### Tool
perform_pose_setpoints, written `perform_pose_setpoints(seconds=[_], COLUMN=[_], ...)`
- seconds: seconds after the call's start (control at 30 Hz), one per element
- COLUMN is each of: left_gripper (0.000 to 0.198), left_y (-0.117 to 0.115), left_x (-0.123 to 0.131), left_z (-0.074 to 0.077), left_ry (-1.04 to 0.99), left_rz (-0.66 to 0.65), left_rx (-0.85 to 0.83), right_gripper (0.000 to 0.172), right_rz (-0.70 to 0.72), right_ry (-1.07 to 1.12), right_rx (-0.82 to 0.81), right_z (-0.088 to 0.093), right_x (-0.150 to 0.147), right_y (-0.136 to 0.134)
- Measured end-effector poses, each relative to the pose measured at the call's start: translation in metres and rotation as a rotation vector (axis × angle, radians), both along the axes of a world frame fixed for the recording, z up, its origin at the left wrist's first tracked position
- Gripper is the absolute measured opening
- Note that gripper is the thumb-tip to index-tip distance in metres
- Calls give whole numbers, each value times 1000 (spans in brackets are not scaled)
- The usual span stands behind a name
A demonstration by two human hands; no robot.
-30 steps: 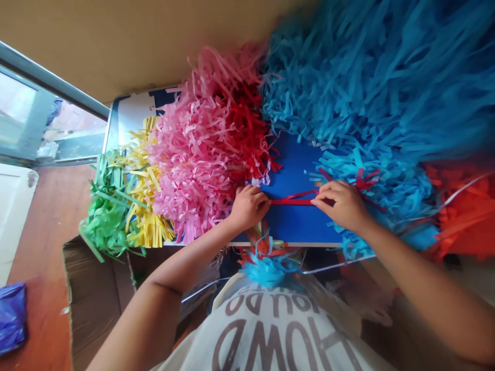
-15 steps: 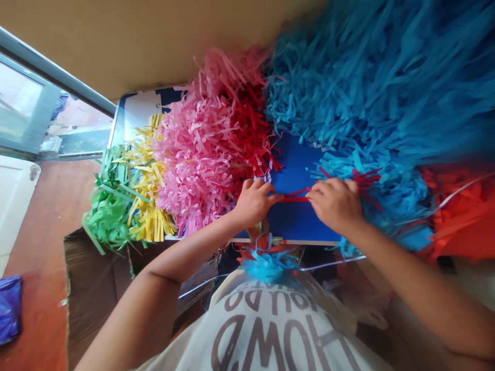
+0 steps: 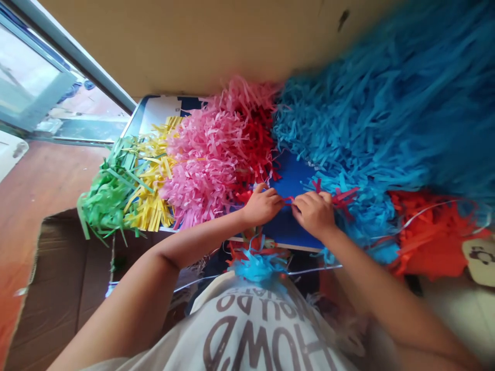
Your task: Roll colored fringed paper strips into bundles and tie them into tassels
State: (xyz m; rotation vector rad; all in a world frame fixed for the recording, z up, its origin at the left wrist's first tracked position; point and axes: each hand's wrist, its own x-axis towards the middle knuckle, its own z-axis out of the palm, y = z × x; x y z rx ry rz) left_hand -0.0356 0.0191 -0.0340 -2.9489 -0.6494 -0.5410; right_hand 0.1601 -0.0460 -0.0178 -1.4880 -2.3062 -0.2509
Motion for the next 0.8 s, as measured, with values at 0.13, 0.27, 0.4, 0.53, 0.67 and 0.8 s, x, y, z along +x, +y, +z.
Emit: perform_pose_setpoints(seconds=[0.13,0.27,0.4,0.53,0.67,0.8], left_gripper=[28,28,33,27,24,21], left_y=[0,-6,-12,-10,-6,-5], left_x=[-6,-15,-29,-43,-54,-60], left_z=[1,-4,-13,-18,-21,-21], left_ry=[-113,-70,-33,-60,-82,-110], left_rz=[34,27,-1,-46,29,90], left_rx=[6,-46,-78,-168,-369,-517], right_gripper=[18,18,13,13,16,16], right_rz=[-9,42,91,91,116,3], right_ry=[-34,-74,-81,14,98,298], right_rx=[62,115,153,113,-2,-202], right_z=[3,-5,-13,-14,-18,-26], right_x=[-11,-6,8,19,28,34], right_y=[-3,-9,-20,-24,-24,-24])
